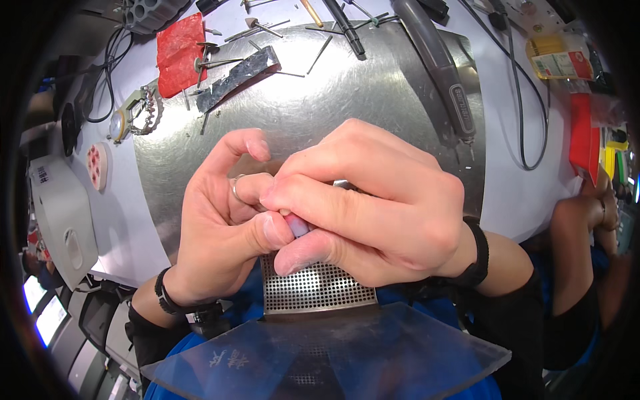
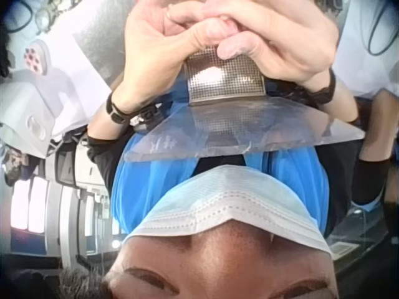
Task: Refining and polishing a small dental crown using a hand-held rotary tool at a workstation.
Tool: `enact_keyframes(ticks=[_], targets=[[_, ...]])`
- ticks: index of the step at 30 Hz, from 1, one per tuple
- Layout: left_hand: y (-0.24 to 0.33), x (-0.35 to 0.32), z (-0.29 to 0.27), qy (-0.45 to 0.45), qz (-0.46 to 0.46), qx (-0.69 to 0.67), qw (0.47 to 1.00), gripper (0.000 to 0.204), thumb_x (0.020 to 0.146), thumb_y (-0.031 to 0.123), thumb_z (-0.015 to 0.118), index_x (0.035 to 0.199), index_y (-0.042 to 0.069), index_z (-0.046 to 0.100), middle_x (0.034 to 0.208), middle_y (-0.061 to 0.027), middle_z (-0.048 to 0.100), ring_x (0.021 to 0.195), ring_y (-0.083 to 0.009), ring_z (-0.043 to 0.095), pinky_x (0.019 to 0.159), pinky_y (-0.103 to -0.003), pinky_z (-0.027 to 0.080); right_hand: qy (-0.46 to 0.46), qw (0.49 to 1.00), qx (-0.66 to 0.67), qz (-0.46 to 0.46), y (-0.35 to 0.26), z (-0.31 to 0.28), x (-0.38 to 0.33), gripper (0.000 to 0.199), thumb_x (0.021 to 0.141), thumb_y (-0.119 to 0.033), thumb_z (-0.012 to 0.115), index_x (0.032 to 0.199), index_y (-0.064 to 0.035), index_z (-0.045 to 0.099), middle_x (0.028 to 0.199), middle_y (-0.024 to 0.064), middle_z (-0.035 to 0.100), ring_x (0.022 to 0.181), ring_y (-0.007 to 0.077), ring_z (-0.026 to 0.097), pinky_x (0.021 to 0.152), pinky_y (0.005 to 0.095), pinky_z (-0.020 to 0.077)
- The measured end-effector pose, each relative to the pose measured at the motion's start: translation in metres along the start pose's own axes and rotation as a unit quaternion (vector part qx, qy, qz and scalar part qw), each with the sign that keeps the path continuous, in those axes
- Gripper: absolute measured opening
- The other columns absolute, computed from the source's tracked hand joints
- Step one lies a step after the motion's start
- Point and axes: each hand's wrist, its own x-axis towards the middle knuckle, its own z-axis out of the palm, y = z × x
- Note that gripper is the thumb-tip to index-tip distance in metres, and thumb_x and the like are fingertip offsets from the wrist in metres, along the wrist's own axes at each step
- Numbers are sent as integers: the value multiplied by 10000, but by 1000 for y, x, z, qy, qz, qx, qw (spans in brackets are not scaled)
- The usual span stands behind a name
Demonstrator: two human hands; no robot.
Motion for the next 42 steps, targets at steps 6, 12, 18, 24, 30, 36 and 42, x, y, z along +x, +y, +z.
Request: enact_keyframes(ticks=[6, 12, 18, 24, 30, 36, 42], targets=[[0, -1, 3, -8, -16, -18, 1000, 641, 855, 44, 759, 1313, 24, 310, 999, -119, 710, 971, -168, 685, 857, -287, 547, 6, 1000, -28, -11, -3, -1, 2, 466, 906, -393, 676, 995, 65, 680, 903, 147, 669, 711, 194, 610, 593, 265, 460], [1, -1, 3, -9, -8, -26, 1000, 697, 869, 32, 733, 1398, 28, 278, 1024, -140, 702, 997, -204, 684, 900, -309, 540, -12, 999, 38, 1, 8, -1, 3, 498, 901, -428, 668, 1041, 50, 677, 919, 131, 672, 778, 192, 616, 624, 277, 455], [4, -1, 1, 0, -27, -8, 1000, 631, 870, -6, 712, 1352, 49, 310, 1029, -150, 693, 1011, -225, 681, 887, -332, 552, -20, 996, 54, 70, -1, -3, 6, 550, 834, -448, 730, 1052, 55, 687, 910, 124, 670, 762, 189, 597, 635, 281, 464], [1, -1, 1, -6, -10, -20, 1000, 589, 864, -14, 718, 1294, 52, 321, 1011, -130, 686, 968, -183, 675, 868, -305, 547, -18, 999, 29, 29, 2, -4, 5, 510, 830, -437, 735, 971, 52, 698, 875, 110, 693, 753, 206, 656, 632, 281, 487], [3, -1, 2, 3, -23, -23, 999, 577, 849, -28, 726, 1268, 45, 336, 1009, -115, 685, 958, -152, 661, 851, -278, 533, -10, 999, 32, 24, 3, -1, 4, 471, 846, -402, 725, 962, 53, 694, 885, 124, 709, 767, 235, 691, 646, 288, 524], [7, 2, 0, -10, -35, -30, 999, 627, 853, -27, 719, 1329, 36, 317, 1007, -121, 686, 967, -156, 658, 853, -279, 525, -37, 999, 1, 12, 5, -9, 8, 506, 805, -416, 738, 1004, 47, 693, 914, 130, 701, 800, 226, 659, 666, 290, 503], [5, 3, 4, -19, -31, 12, 999, 670, 867, -3, 713, 1400, 14, 308, 1031, -161, 691, 1010, -215, 676, 889, -334, 554, -34, 999, 34, 21, 3, -9, 6, 546, 756, -421, 779, 1039, 38, 700, 938, 133, 698, 798, 212, 599, 683, 289, 468]])
